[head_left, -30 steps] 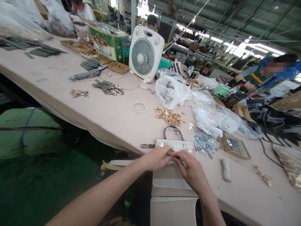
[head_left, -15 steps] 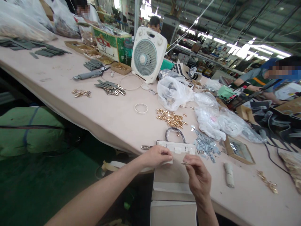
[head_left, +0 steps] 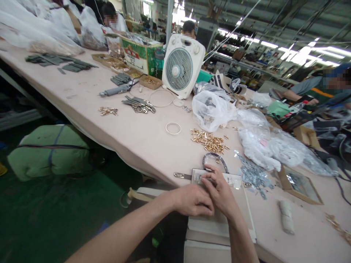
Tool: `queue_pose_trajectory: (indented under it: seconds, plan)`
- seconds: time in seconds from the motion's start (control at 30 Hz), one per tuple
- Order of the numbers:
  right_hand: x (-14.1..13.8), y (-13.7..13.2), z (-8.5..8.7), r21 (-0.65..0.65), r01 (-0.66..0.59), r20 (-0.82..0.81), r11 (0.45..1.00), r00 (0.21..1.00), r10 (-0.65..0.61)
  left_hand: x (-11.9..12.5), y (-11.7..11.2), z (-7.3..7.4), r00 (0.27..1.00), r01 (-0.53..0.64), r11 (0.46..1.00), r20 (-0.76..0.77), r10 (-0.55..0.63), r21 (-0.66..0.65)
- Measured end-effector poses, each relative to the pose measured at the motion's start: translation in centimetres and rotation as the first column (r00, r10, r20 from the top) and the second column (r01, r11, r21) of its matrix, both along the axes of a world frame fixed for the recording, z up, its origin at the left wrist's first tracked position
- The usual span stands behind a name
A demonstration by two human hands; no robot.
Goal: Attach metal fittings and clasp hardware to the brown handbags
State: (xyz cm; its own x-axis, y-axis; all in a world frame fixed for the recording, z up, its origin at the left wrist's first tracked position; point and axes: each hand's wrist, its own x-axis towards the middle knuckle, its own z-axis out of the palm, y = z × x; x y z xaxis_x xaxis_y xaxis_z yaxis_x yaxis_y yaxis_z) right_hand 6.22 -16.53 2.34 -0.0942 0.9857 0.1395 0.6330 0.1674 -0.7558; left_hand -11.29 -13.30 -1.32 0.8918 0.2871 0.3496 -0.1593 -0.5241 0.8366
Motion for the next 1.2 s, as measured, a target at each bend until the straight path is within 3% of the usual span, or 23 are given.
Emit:
queue_pose_trajectory:
  seconds: [0.2,0.43,0.5,0.6,0.67,0.8,0.87,0.93,1.03,1.1,1.13,1.2]
  plan:
    - [-0.1,0.3,-1.0,0.036,0.025,0.04,0.999,0.999,-0.027,0.0,-0.1,0.0,0.999,-0.019,0.999,-0.039,0.017,-0.049]
    - [0.0,0.9,-1.8,0.111,0.002,0.125,0.994,0.992,-0.016,-0.4,-0.4,0.4,0.999,-0.031,0.977,-0.044,0.022,-0.209]
    - [0.1,1.0,-2.1,0.121,-0.004,0.156,0.993,0.988,-0.015,-0.7,-0.9,1.2,0.999,-0.028,0.933,0.014,0.035,-0.358]
    - [0.4,1.1,-2.5,0.149,0.027,0.196,0.988,0.979,-0.056,-1.6,-1.9,3.0,0.987,0.022,0.796,0.138,0.078,-0.605]
    - [0.5,1.3,-2.7,0.164,0.042,0.202,0.986,0.976,-0.075,-2.9,-2.5,4.1,0.968,0.014,0.726,0.191,0.163,-0.688]
    - [0.3,1.9,-2.9,0.209,0.048,0.183,0.977,0.979,-0.087,-7.2,-1.8,5.1,0.889,-0.199,0.66,0.15,0.434,-0.725]
    - [-0.1,2.2,-3.1,0.254,0.089,0.168,0.963,0.977,-0.135,-10.2,-0.3,4.9,0.809,-0.409,0.62,0.048,0.585,-0.669]
    - [-0.6,2.4,-3.4,0.306,0.133,0.148,0.943,0.971,-0.185,-13.6,1.8,4.4,0.651,-0.663,0.533,-0.053,0.757,-0.525]
    - [-0.9,2.0,-3.1,0.39,0.193,0.072,0.9,0.968,-0.238,-18.9,5.4,3.0,0.282,-0.943,0.267,-0.048,0.958,-0.2]
    - [-0.7,1.1,-2.5,0.444,0.269,-0.002,0.854,0.954,-0.3,-21.9,7.4,1.7,0.095,-0.995,0.095,-0.045,0.994,-0.007]
    - [-0.6,0.3,-2.2,0.462,0.317,-0.031,0.828,0.939,-0.342,-23.1,8.1,1.1,0.045,-0.995,0.05,-0.065,0.997,0.085]
    - [-0.5,-1.7,-1.9,0.476,0.398,-0.046,0.784,0.902,-0.43,-24.8,8.9,-0.1,-0.005,-0.97,0.019,-0.096,0.995,0.244]
